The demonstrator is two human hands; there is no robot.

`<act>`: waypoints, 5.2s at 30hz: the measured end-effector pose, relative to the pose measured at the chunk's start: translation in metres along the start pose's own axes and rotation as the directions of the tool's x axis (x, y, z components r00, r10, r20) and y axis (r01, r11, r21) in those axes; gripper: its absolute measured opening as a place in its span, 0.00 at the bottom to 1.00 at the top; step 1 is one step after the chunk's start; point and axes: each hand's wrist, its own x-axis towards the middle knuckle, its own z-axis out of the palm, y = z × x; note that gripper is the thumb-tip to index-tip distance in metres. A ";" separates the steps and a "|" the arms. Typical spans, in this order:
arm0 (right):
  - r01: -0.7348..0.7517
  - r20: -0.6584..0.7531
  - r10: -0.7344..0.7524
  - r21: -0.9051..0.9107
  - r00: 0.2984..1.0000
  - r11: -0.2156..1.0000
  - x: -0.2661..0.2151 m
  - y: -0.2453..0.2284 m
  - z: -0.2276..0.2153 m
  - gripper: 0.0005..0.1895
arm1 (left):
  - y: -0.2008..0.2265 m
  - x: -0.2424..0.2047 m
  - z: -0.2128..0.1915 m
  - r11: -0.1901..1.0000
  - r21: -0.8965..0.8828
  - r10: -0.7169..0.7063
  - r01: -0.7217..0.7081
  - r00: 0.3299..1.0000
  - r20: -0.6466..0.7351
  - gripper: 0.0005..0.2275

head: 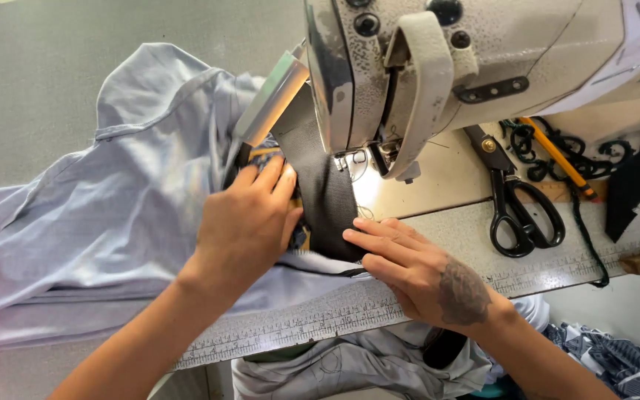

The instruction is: The person is sewing fabric pieces together and using scissors to trim the edges and threads.

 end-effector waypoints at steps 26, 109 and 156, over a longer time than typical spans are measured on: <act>0.024 -0.018 -0.037 -0.467 0.999 0.884 0.014 0.045 -0.023 0.16 | 0.005 0.005 0.010 0.716 -0.518 0.264 -0.469 0.868 -0.421 0.16; 0.002 -0.068 -0.025 -0.322 0.997 0.947 0.047 0.037 -0.014 0.09 | -0.033 0.011 -0.002 0.670 -0.613 0.326 -0.420 0.907 -0.266 0.18; -0.020 -0.081 -0.022 -0.483 0.997 0.876 0.027 -0.012 0.004 0.10 | 0.000 -0.015 0.023 0.719 -0.527 0.206 -0.453 0.863 -0.461 0.10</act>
